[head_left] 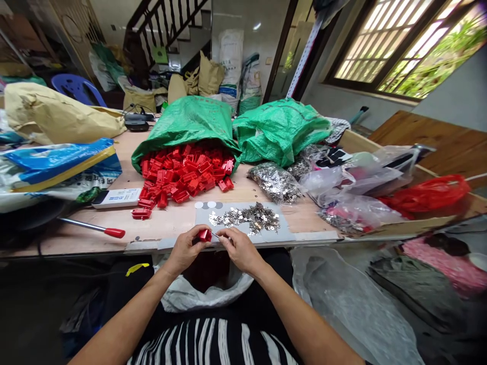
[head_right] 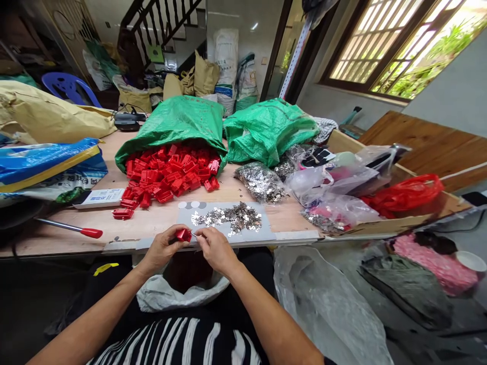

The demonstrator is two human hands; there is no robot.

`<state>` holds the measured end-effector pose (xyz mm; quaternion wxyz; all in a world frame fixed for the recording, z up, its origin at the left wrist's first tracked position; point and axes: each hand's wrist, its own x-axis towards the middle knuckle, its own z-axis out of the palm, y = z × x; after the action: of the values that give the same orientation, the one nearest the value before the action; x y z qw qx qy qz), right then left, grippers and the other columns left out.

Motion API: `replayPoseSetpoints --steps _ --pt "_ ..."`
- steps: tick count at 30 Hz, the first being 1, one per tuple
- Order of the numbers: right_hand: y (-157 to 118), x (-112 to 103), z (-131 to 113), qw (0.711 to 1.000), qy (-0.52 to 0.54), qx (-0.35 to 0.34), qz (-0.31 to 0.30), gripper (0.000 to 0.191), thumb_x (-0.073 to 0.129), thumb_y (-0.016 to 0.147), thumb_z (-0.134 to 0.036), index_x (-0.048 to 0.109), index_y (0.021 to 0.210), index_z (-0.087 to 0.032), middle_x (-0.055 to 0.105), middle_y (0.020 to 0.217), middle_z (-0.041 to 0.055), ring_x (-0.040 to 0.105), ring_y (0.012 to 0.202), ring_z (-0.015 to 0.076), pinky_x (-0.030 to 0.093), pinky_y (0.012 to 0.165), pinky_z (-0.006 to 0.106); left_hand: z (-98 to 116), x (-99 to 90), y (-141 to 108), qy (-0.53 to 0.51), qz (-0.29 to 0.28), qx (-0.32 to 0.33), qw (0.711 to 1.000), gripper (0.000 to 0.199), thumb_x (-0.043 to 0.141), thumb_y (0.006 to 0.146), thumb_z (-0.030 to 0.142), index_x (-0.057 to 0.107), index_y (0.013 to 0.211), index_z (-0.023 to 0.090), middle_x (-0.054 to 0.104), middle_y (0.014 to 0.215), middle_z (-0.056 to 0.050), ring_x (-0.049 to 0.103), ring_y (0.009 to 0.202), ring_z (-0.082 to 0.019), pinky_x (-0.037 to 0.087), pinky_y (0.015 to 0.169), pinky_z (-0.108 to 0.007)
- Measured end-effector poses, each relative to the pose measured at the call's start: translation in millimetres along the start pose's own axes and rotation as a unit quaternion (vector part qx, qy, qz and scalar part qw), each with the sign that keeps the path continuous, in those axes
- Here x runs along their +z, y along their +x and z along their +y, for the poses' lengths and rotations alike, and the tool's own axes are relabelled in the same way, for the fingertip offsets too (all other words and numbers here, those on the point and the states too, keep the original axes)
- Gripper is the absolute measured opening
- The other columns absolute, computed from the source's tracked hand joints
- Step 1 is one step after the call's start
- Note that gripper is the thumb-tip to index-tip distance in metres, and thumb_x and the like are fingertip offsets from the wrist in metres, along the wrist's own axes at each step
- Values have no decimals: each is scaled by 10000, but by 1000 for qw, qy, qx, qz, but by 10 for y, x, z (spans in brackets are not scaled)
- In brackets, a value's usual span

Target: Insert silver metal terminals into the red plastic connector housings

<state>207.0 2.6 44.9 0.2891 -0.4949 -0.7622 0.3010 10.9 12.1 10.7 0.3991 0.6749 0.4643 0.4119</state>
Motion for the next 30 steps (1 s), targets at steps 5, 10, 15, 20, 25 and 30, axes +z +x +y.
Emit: replayPoseSetpoints --steps 5,10,15,20,25,30 --pt "-119 10 8 999 20 -26 11 156 431 926 -179 571 989 -201 596 983 46 555 932 160 425 844 291 16 4 -19 -48 6 -10 999 287 678 753 257 618 1029 204 672 966 -38 623 872 -178 473 816 -293" --pt "-200 1 7 999 49 12 -15 159 396 935 -201 530 1020 -214 624 855 7 571 801 149 426 749 269 32 27 -65 -91 21 -13 996 270 682 747 223 623 1009 200 672 1013 -49 626 940 -189 466 869 -309" --pt "-236 -11 -65 994 97 10 -49 322 402 942 -199 469 1255 -237 645 747 -31 577 712 124 424 750 250 132 64 -151 -148 55 -29 987 308 701 749 226 602 1040 214 669 997 -27 636 915 -168 475 853 -288" --pt "-265 -9 -168 990 112 -11 -84 503 420 946 -224 313 1437 -245 654 714 -41 559 641 110 436 716 233 357 82 -233 -448 87 -167 874 134 695 782 266 597 828 187 703 845 -3 676 861 -150 494 877 -288" --pt "-270 -19 -280 992 90 -15 -85 424 442 947 -262 424 1370 -248 659 696 -34 589 652 121 439 696 228 492 130 -306 -601 82 -279 745 87 598 856 196 645 852 123 732 847 -77 715 823 -189 554 836 -304" --pt "-273 -52 -337 994 72 -15 -78 331 444 948 -283 501 1272 -247 658 706 -27 607 658 127 445 673 221 544 188 -344 -629 92 -326 700 224 480 926 175 666 848 78 736 842 -120 718 786 -177 574 811 -288"
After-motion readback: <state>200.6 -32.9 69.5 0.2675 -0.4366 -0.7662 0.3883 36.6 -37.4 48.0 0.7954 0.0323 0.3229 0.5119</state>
